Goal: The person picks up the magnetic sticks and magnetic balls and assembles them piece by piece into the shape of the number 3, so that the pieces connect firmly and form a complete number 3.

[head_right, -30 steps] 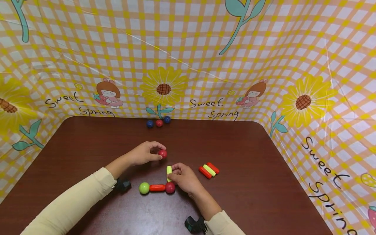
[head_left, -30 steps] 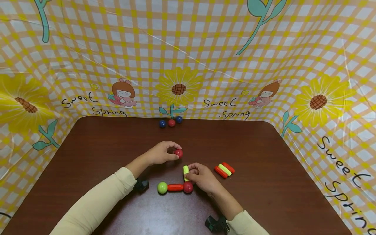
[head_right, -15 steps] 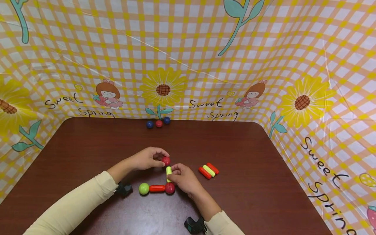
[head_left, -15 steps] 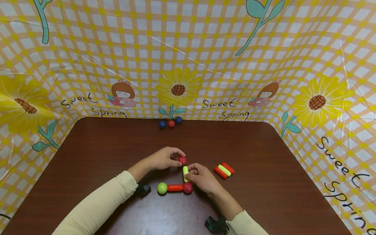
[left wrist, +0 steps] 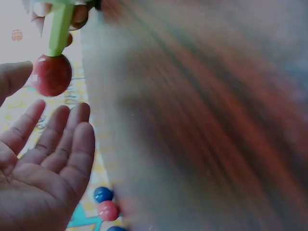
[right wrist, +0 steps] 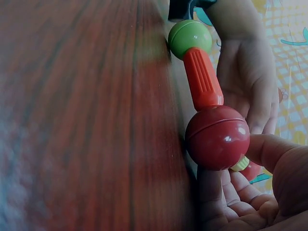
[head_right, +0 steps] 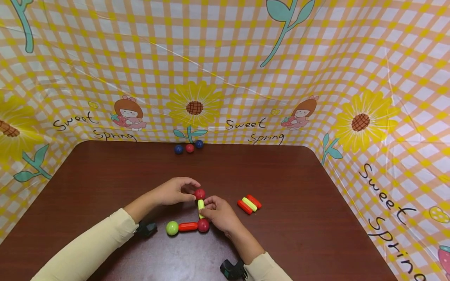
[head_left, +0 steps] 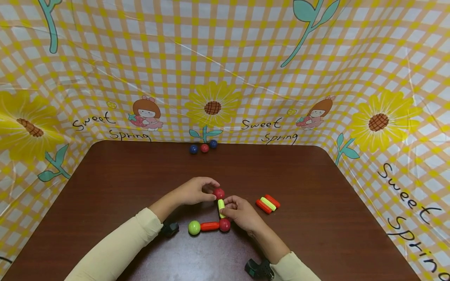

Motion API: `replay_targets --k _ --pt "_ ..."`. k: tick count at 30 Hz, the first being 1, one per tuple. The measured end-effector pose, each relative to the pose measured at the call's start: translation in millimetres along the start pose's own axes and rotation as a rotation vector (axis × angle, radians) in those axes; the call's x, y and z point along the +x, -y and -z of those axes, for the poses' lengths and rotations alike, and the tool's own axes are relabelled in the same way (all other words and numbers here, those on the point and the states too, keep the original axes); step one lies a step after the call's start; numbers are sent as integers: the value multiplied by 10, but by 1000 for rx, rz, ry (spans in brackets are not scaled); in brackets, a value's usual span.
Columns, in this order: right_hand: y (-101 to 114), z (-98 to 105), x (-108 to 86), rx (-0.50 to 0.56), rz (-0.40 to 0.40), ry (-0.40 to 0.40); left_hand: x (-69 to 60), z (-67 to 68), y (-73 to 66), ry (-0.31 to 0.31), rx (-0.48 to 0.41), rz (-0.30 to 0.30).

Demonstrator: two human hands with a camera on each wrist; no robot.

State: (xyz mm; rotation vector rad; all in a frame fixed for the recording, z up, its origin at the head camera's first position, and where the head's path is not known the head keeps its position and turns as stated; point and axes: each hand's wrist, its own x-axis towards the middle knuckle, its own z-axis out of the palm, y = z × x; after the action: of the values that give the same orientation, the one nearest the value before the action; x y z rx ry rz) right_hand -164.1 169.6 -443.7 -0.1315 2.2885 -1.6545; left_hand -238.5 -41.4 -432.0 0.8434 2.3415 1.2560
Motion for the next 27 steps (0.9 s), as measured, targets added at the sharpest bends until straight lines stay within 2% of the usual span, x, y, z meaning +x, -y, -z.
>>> replay_targets --k 3,5,10,14,19,27 --pt "12 -5 -8 9 4 0 -124 30 -14 -22 68 8" --pt "26 -10 -19 14 10 -2 -231 47 -18 -14 114 8" --pt "40 -24 -27 14 12 -15 -522 60 -9 78 191 -4" --pt "28 -30 -19 14 0 -19 -687 42 -11 144 190 -17" --pt "7 -31 -9 34 -4 -19 -767 16 -17 155 145 -18" --pt "-13 -26 10 35 3 -30 -794 3 -35 148 120 -20"
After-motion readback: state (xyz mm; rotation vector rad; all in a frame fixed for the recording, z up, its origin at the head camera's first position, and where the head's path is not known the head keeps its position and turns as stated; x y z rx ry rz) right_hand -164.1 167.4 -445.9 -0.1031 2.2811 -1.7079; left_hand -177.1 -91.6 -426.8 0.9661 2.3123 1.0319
